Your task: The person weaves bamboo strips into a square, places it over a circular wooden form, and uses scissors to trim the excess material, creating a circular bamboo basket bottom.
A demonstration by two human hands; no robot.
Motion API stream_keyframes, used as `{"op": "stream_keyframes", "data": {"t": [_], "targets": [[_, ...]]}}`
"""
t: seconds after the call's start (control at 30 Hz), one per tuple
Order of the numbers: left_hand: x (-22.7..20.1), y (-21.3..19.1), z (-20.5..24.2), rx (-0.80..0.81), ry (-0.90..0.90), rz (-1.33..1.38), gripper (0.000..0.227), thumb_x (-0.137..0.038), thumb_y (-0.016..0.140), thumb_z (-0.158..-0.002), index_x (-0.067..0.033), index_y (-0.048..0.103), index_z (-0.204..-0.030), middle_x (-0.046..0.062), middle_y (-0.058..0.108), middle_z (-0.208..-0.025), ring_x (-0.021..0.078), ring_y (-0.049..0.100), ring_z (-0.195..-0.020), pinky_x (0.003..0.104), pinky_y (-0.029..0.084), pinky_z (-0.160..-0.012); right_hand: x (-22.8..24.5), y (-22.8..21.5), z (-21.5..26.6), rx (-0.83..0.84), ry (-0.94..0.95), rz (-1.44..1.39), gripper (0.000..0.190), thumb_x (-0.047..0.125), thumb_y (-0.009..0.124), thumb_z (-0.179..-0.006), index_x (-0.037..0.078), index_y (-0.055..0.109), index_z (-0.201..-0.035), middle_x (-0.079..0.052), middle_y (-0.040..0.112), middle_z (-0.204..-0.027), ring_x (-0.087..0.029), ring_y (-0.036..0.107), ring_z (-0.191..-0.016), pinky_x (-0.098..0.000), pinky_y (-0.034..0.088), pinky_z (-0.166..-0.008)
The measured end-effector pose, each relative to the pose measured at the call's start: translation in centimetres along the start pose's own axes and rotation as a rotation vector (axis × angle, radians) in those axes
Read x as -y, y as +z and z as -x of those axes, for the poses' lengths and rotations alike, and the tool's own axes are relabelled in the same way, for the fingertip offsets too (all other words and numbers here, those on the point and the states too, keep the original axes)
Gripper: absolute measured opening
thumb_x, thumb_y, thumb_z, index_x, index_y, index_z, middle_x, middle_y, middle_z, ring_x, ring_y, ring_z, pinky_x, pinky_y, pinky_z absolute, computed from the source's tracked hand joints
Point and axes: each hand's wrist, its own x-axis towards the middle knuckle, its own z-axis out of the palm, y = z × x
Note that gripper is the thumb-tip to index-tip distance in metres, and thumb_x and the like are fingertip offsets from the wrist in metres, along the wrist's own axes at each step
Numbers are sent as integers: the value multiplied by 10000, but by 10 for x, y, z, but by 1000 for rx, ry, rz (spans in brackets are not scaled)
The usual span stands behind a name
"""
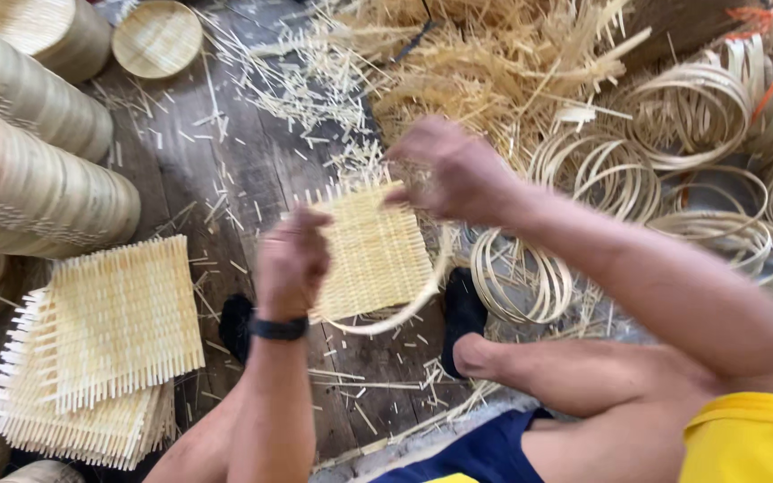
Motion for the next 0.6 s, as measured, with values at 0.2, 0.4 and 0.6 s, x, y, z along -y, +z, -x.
{"op": "stream_keyframes", "data": {"t": [0.2, 0.4, 0.6], "targets": [[-23, -34, 9, -67, 296, 337, 392, -432, 591, -1081, -63, 679, -985, -58, 380, -604, 54, 298, -489, 234, 257, -455, -80, 6, 164, 696, 910, 147, 1168, 782, 754, -693, 35, 375, -1507, -240, 412, -1502, -369, 434, -1370, -519, 384, -1091], [-8, -28, 2, -102, 198, 392, 370, -418, 577, -1099, -89, 651, -948, -49, 380, -593, 62, 301, -497, 233, 262, -467, -23, 148, 326, 452, 1113, -296, 835, 540, 809, -759, 60, 517, -1376, -179, 589, -1324, -303, 571, -1221, -403, 452, -1044], [-7, -27, -2, -128, 185, 380, 366, -408, 582, -1114, -84, 645, -956, -54, 385, -591, 61, 312, -519, 234, 276, -498, -19, 138, 345, -39, 994, -346, 373, 302, 739, -880, 87, 680, -1180, -132, 713, -1078, -259, 702, -954, -362, 562, -836]]}}
